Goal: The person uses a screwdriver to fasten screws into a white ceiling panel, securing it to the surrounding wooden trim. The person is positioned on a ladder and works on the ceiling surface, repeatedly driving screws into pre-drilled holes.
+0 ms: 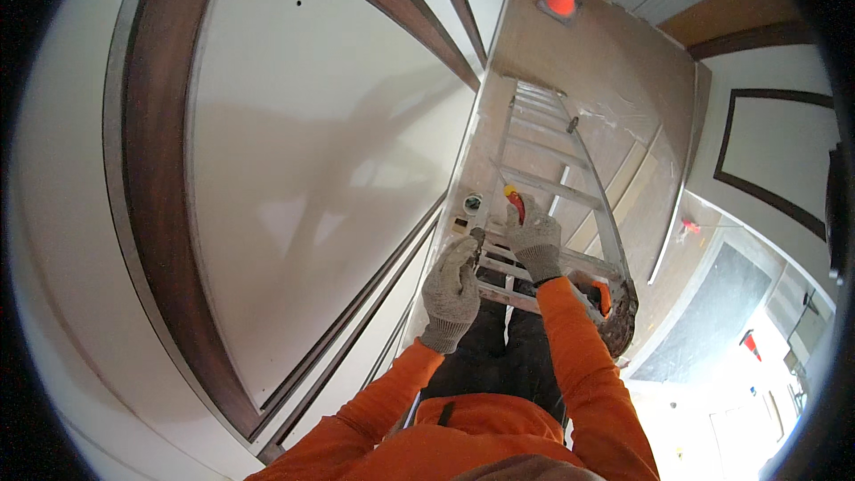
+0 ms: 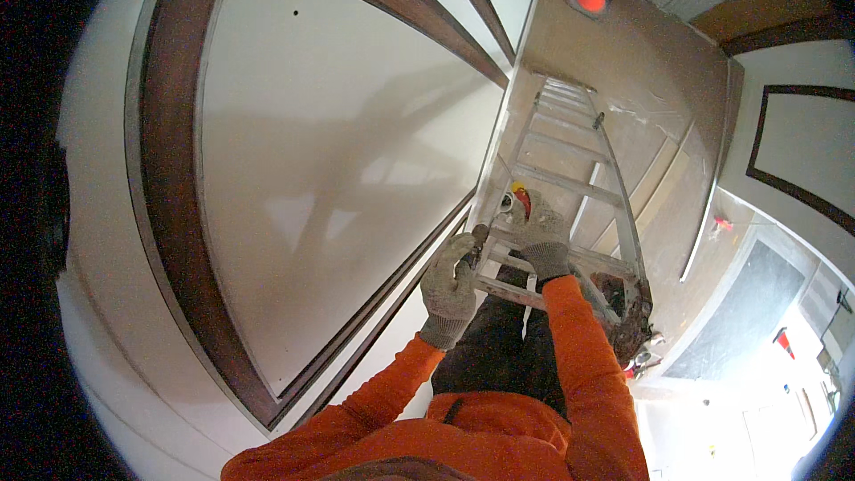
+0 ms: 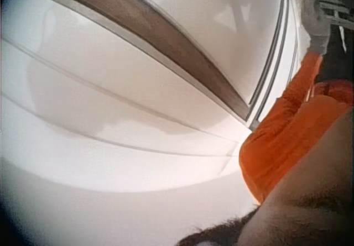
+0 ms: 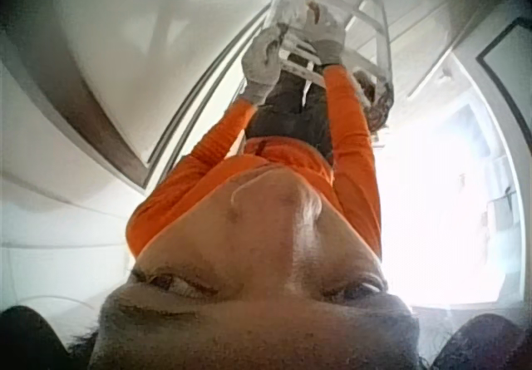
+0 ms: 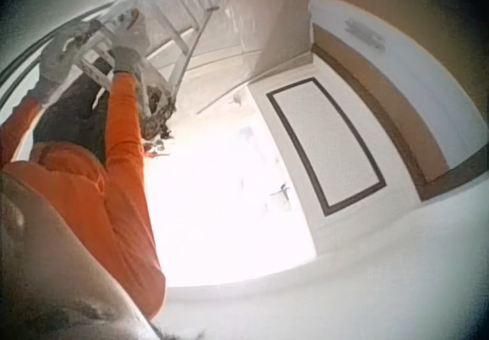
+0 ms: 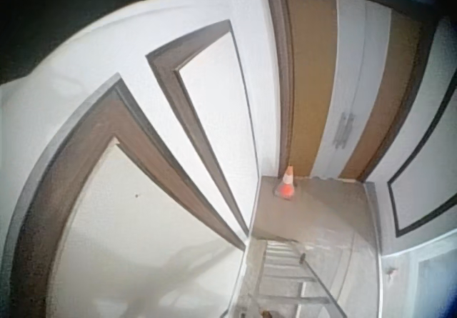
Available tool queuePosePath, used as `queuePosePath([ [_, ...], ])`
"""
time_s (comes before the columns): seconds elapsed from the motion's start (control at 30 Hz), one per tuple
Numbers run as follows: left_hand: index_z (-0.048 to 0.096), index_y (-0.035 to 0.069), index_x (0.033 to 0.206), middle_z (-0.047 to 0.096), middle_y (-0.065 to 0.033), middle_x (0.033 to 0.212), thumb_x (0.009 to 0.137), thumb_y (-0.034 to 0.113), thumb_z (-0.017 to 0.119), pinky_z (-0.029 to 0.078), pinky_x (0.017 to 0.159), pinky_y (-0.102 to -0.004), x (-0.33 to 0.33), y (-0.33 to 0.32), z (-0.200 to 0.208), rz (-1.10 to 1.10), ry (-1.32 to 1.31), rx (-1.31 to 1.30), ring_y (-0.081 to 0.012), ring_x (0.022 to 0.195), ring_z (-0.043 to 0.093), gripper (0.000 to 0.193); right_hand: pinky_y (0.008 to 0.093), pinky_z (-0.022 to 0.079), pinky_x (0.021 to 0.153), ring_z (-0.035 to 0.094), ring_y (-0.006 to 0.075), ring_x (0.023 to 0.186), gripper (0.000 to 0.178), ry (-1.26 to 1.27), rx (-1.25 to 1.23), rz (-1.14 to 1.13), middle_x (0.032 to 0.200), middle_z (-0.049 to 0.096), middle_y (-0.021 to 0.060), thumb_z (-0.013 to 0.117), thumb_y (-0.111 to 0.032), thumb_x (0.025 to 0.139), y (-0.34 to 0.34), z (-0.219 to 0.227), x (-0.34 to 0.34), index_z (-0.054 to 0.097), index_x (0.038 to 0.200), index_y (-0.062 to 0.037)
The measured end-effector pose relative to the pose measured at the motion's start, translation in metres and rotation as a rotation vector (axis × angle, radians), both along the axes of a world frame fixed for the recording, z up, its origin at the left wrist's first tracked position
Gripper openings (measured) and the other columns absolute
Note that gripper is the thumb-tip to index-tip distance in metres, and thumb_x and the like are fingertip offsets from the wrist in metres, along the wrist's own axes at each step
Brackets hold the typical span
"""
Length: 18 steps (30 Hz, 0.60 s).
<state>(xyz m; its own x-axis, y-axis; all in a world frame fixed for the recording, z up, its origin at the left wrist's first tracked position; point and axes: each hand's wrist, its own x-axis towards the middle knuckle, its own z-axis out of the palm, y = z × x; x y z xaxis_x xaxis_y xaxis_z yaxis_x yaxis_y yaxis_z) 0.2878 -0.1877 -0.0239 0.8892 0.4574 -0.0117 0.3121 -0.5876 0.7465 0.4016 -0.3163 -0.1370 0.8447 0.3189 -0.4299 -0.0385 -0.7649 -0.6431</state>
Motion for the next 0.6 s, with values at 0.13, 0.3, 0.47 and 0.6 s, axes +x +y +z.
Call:
queuePosePath([
  [0.13, 0.065, -0.001, 0.122, 0.07, -0.0204, 0.124, 0.09, -0.007, 0.058, 0.057, 0.096, -0.0398, -0.001, 0.001, -0.002, 0.013, 0.028, -0.037, -0.0342, 0.114, 0.07, 0.034, 0.0517, 0.055, 0.082, 0.07, 0.042, 0.094, 0.037, 0.013, -0.03, -0.014, 0.104, 0.072, 0.0205, 0.056, -0.036, 0.1, 0.003, -0.004, -0.001, 0.063, 0.124, -0.0085],
  [0.3, 0.066, 0.001, 0.122, 0.07, -0.0201, 0.123, 0.089, -0.006, 0.057, 0.057, 0.094, -0.0406, 0.001, -0.002, -0.003, -0.03, 0.039, -0.129, -0.0352, 0.113, 0.07, 0.035, 0.0502, 0.056, 0.084, 0.07, 0.041, 0.096, 0.039, 0.034, -0.097, 0.034, 0.105, 0.072, 0.0197, 0.059, -0.038, 0.097, -0.001, 0.006, 0.003, 0.061, 0.124, -0.0096],
  [0.47, 0.067, 0.003, 0.117, 0.071, -0.0187, 0.121, 0.087, -0.003, 0.059, 0.058, 0.09, -0.0418, 0.0, -0.004, -0.006, -0.093, 0.032, -0.159, -0.0366, 0.112, 0.07, 0.031, 0.0506, 0.056, 0.082, 0.071, 0.0397, 0.092, 0.038, 0.027, -0.192, 0.014, 0.101, 0.072, 0.0198, 0.058, -0.04, 0.098, -0.004, -0.008, -0.004, 0.061, 0.122, -0.0106],
  [0.6, 0.068, 0.003, 0.115, 0.07, -0.0191, 0.121, 0.088, -0.003, 0.057, 0.056, 0.094, -0.0424, -0.006, -0.002, -0.012, -0.077, 0.024, -0.16, -0.0375, 0.112, 0.069, 0.03, 0.0519, 0.055, 0.08, 0.071, 0.0398, 0.089, 0.037, -0.062, -0.16, -0.006, 0.097, 0.073, 0.0193, 0.055, -0.04, 0.1, -0.002, -0.02, -0.011, 0.063, 0.121, -0.0107],
])
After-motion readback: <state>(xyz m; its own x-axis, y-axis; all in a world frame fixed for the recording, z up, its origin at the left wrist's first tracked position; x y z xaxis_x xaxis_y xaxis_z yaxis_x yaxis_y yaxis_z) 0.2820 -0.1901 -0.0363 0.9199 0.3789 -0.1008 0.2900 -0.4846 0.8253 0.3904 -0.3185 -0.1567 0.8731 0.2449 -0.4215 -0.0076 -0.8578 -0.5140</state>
